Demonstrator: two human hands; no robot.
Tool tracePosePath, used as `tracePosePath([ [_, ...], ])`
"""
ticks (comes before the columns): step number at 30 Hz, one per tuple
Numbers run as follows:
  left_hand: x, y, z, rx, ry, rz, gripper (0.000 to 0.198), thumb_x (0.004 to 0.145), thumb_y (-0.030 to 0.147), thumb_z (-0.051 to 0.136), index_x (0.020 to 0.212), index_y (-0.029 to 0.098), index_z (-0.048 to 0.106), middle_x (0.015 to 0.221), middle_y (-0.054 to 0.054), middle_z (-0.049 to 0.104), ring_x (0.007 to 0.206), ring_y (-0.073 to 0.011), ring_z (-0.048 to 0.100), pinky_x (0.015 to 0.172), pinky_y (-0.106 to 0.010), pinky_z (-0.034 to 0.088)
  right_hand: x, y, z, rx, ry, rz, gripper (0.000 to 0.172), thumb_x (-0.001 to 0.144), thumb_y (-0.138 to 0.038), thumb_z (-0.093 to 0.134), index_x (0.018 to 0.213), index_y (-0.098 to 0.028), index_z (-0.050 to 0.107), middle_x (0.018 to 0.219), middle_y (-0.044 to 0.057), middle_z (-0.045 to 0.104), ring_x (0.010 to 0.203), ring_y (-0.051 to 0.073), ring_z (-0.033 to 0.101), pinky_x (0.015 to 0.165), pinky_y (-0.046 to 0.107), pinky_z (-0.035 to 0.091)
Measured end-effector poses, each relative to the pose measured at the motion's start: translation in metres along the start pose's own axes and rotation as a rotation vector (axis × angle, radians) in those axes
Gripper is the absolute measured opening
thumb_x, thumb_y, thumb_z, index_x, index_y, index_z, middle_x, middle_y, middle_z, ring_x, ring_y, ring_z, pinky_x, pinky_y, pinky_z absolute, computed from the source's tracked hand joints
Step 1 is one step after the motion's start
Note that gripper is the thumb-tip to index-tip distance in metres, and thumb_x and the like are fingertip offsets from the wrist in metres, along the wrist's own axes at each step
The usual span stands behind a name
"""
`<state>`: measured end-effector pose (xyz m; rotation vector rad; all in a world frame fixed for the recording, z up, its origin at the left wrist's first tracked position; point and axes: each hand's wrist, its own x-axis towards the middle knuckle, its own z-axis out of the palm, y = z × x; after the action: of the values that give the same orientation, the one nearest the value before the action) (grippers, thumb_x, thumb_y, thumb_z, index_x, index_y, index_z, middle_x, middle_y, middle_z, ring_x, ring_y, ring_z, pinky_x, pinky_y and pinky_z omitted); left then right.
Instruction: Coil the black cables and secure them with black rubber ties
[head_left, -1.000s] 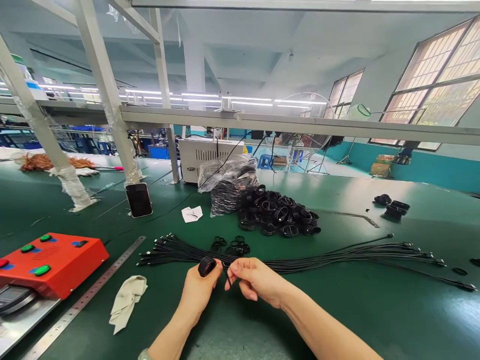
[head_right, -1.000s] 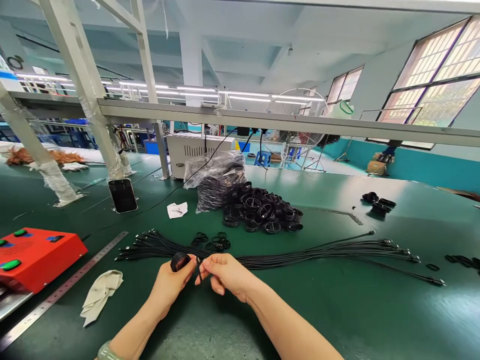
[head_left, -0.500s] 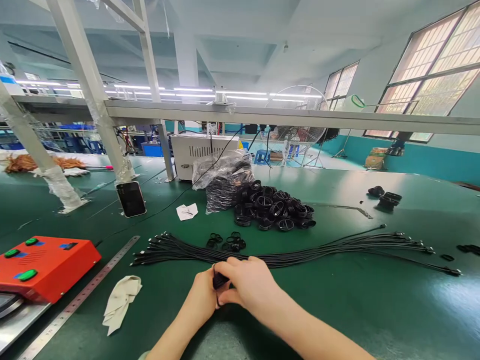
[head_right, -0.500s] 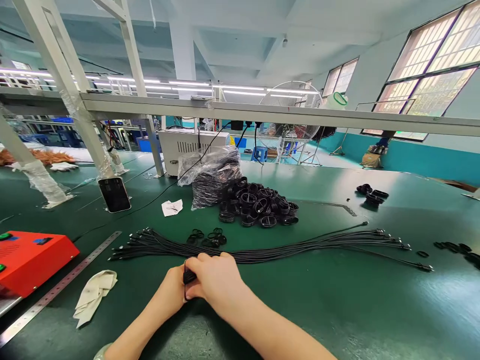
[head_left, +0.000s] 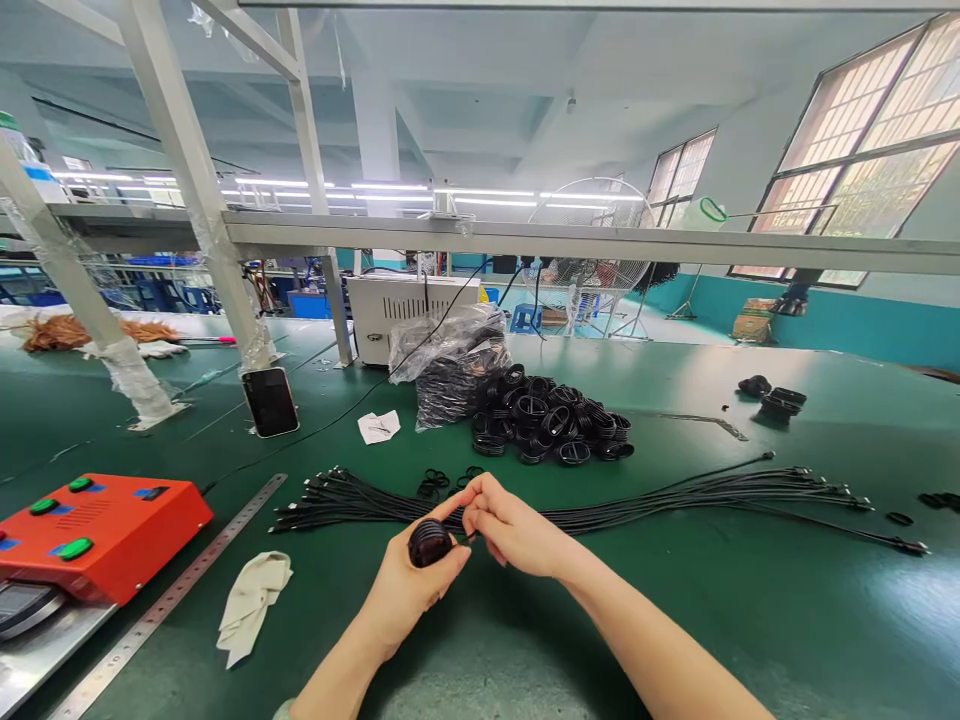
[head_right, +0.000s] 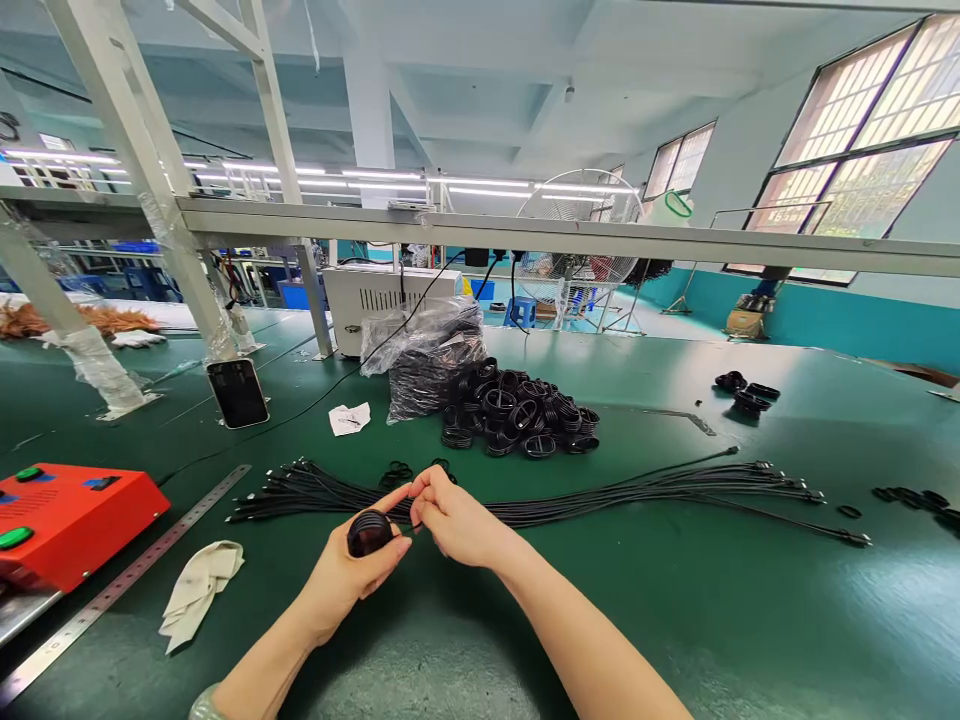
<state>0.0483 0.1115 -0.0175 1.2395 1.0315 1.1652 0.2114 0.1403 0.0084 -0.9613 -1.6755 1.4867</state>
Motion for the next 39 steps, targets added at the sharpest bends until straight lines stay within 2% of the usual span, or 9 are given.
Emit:
tracePosePath([
  [5,-0.001,0.000,-0.003,-0.034,-0.053,-0.068,0.082,0.065,0.036,0.077,0.139,0.018,0.046,0.048,0.011,0.044,0.037,-0.0058,0.034,0.034,-0.017,0.022,0.016,0.027,0.018,0.201,0.058,0.067,0.016,0.082,-0.031,0.054,0.091,-0.021,0.045,0.070,-0.005,0.054,0.046,0.007,0.043,0.047,0.022,0.034],
  [10,0.006,-0.005,-0.010,-0.050,-0.018,-0.063,0.086,0.065,0.030,0.078,0.141,0.026,0.038,0.059,0.010,0.051,0.041,-0.0055,0.038,0.038,-0.018,0.030,0.014,0.025,0.006,0.263,0.192,0.071,0.019,0.078,-0.032,0.057,0.091,-0.021,0.048,0.061,-0.008,0.044,0.050,0.008,0.042,0.052,0.022,0.035],
  [14,0.002,-0.010,-0.011,-0.162,-0.088,-0.128,0.082,0.069,0.023,0.075,0.140,0.033,0.035,0.096,0.000,0.063,0.074,-0.0145,0.063,0.067,-0.030,0.052,0.007,0.011,0.002,0.139,0.121,0.050,0.016,0.075,-0.028,0.066,0.087,-0.019,0.061,0.070,-0.004,0.054,0.055,0.008,0.044,0.053,0.022,0.034],
  [17,-0.003,-0.009,-0.011,-0.257,-0.206,-0.165,0.076,0.075,0.025,0.072,0.138,0.039,0.032,0.126,-0.005,0.058,0.100,-0.0218,0.065,0.090,-0.042,0.049,0.005,0.008,0.002,-0.012,0.066,0.007,0.015,0.073,-0.023,0.067,0.088,-0.019,0.068,0.076,-0.001,0.056,0.064,0.011,0.050,0.057,0.024,0.040],
  [19,-0.004,-0.006,-0.011,-0.250,-0.249,-0.168,0.074,0.074,0.029,0.075,0.136,0.039,0.036,0.133,-0.007,0.055,0.106,-0.0257,0.065,0.095,-0.046,0.047,0.005,0.008,0.000,-0.090,0.046,-0.026,0.015,0.072,-0.022,0.068,0.087,-0.020,0.070,0.078,0.000,0.056,0.066,0.012,0.051,0.059,0.025,0.042],
  [23,-0.002,-0.002,-0.012,-0.149,-0.238,-0.202,0.072,0.065,0.031,0.082,0.128,0.032,0.047,0.121,-0.011,0.063,0.093,-0.0287,0.071,0.085,-0.044,0.052,0.008,0.011,-0.007,-0.169,-0.040,-0.071,0.008,0.071,-0.023,0.071,0.078,-0.020,0.069,0.074,-0.002,0.057,0.065,0.012,0.053,0.061,0.025,0.043],
  [27,0.000,-0.004,-0.010,-0.122,-0.196,-0.208,0.077,0.060,0.031,0.085,0.128,0.029,0.048,0.101,-0.009,0.070,0.090,-0.0300,0.072,0.078,-0.041,0.055,0.008,0.013,-0.012,-0.178,-0.082,-0.075,0.006,0.074,-0.025,0.068,0.072,-0.019,0.066,0.067,-0.002,0.058,0.067,0.015,0.056,0.064,0.027,0.044],
  [33,0.003,-0.013,-0.008,-0.087,-0.122,-0.194,0.068,0.059,0.031,0.085,0.119,0.025,0.053,0.095,-0.006,0.071,0.080,-0.0229,0.072,0.072,-0.034,0.055,0.004,0.007,-0.023,-0.249,-0.111,-0.081,0.007,0.070,-0.027,0.075,0.074,-0.021,0.071,0.073,-0.002,0.056,0.068,0.014,0.051,0.063,0.026,0.040],
  [39,0.005,-0.011,-0.008,-0.116,-0.125,-0.138,0.073,0.057,0.020,0.085,0.120,0.024,0.050,0.086,-0.002,0.073,0.076,-0.0184,0.070,0.072,-0.030,0.053,-0.005,-0.009,-0.003,-0.336,-0.235,-0.201,0.005,0.080,-0.027,0.067,0.078,-0.022,0.069,0.079,-0.001,0.054,0.073,0.014,0.051,0.066,0.025,0.040],
])
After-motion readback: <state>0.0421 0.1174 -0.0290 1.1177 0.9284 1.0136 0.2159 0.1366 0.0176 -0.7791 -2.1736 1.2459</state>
